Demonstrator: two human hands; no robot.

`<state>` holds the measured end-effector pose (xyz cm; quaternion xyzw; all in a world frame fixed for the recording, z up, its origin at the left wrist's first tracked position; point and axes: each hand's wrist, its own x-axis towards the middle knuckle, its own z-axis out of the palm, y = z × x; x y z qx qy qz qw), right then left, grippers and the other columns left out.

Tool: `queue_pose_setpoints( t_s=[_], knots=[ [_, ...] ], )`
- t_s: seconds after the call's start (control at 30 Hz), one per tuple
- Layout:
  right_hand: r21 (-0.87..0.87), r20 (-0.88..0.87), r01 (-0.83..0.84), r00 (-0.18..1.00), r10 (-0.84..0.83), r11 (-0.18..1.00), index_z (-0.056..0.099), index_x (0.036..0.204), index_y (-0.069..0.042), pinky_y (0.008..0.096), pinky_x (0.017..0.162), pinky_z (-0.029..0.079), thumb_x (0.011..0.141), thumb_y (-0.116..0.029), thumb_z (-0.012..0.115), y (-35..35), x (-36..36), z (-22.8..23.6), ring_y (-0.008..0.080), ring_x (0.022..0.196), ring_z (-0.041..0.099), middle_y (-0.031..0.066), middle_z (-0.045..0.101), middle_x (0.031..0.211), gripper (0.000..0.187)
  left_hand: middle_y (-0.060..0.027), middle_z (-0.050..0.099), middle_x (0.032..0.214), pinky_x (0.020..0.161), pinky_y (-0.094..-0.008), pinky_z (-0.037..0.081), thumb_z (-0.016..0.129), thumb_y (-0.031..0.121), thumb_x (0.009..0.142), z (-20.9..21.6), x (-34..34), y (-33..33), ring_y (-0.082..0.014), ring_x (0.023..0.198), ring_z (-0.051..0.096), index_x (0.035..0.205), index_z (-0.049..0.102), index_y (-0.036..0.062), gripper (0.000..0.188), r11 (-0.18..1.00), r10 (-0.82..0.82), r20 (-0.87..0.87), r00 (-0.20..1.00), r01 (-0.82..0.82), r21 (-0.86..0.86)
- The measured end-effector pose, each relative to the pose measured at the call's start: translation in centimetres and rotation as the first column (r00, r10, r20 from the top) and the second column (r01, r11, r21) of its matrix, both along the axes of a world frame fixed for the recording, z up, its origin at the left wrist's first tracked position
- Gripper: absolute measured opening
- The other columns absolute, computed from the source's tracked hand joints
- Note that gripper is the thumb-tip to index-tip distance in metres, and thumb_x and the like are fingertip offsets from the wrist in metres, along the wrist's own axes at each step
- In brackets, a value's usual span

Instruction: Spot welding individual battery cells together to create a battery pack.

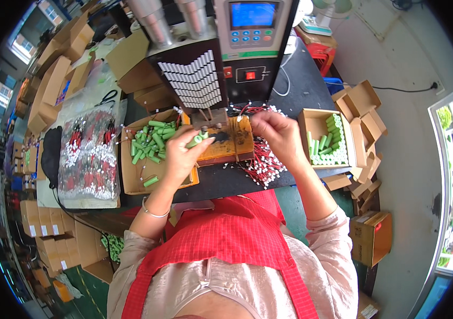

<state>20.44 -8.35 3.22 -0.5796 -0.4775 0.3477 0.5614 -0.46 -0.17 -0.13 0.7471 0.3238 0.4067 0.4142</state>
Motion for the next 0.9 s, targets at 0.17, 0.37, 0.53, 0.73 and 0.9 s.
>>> queue_pose_setpoints(
  t_s=[0.17, 0.37, 0.53, 0.73, 0.9],
  knots=[
    [-0.208, 0.112, -0.168, 0.975, 0.194, 0.964, 0.06, 0.083, 0.002, 0.0207, 0.056, 0.045, 0.086, -0.016, 0.059, -0.3, -2.7, -0.8, 0.0058, 0.06, 0.054, 0.0002, 0.058, 0.066, 0.018, -0.011, 0.059, 0.079, 0.062, -0.029, 0.047, 0.07, 0.003, 0.071, -0.1, 1.1, 0.1, -0.022, 0.069, 0.058, 0.087, 0.061, -0.0039, 0.02, 0.994, -0.04, 0.002, 0.999, 0.039, 0.103],
    [-0.112, 0.383, -0.044, 0.92, 0.084, 0.993, 0.06, 0.078, 0.004, 0.0213, 0.051, 0.046, 0.082, -0.013, 0.062, 0.1, -3.0, -1.3, 0.0066, 0.057, 0.058, 0.0024, 0.06, 0.065, 0.017, -0.0118, 0.058, 0.079, 0.062, -0.0312, 0.046, 0.071, 0.006, 0.07, -0.8, 1.4, 0.3, -0.0259, 0.07, 0.058, 0.084, 0.061, -0.0033, 0.02, 0.987, -0.013, -0.024, 1.0, 0.017, 0.159],
    [-0.141, 0.195, 0.029, 0.981, -0.001, 0.99, 0.061, 0.073, 0.003, 0.024, 0.049, 0.043, 0.079, -0.014, 0.064, 0.5, -3.4, -0.9, 0.0071, 0.053, 0.053, 0.0044, 0.059, 0.061, 0.018, -0.012, 0.058, 0.079, 0.062, -0.0319, 0.046, 0.071, 0.007, 0.069, -0.9, 1.6, 0.4, -0.0271, 0.07, 0.058, 0.083, 0.061, -0.0023, 0.02, 0.983, 0.01, -0.023, 1.0, -0.005, 0.182],
    [-0.295, 0.084, -0.025, 0.995, 0.052, 0.955, 0.061, 0.075, 0.001, 0.0215, 0.052, 0.044, 0.081, -0.018, 0.063, 0.9, -3.3, -0.9, 0.0055, 0.058, 0.053, 0.0016, 0.059, 0.065, 0.02, -0.0112, 0.057, 0.079, 0.062, -0.0322, 0.046, 0.07, 0.008, 0.07, -0.7, 1.6, 0.2, -0.0267, 0.071, 0.058, 0.083, 0.062, -0.0015, 0.019, 0.982, 0.012, -0.017, 1.0, -0.008, 0.189],
    [-0.316, 0.115, -0.025, 0.991, 0.064, 0.948, 0.062, 0.077, 0.001, 0.0215, 0.053, 0.045, 0.081, -0.018, 0.063, 1.1, -3.1, -1.2, 0.0055, 0.058, 0.053, 0.0015, 0.059, 0.065, 0.019, -0.0101, 0.059, 0.08, 0.062, -0.0328, 0.046, 0.07, 0.009, 0.07, -0.7, 1.5, 0.1, -0.0269, 0.071, 0.058, 0.085, 0.063, 0.0004, 0.018, 0.981, 0.024, -0.065, 0.998, -0.011, 0.192]
  ],
)
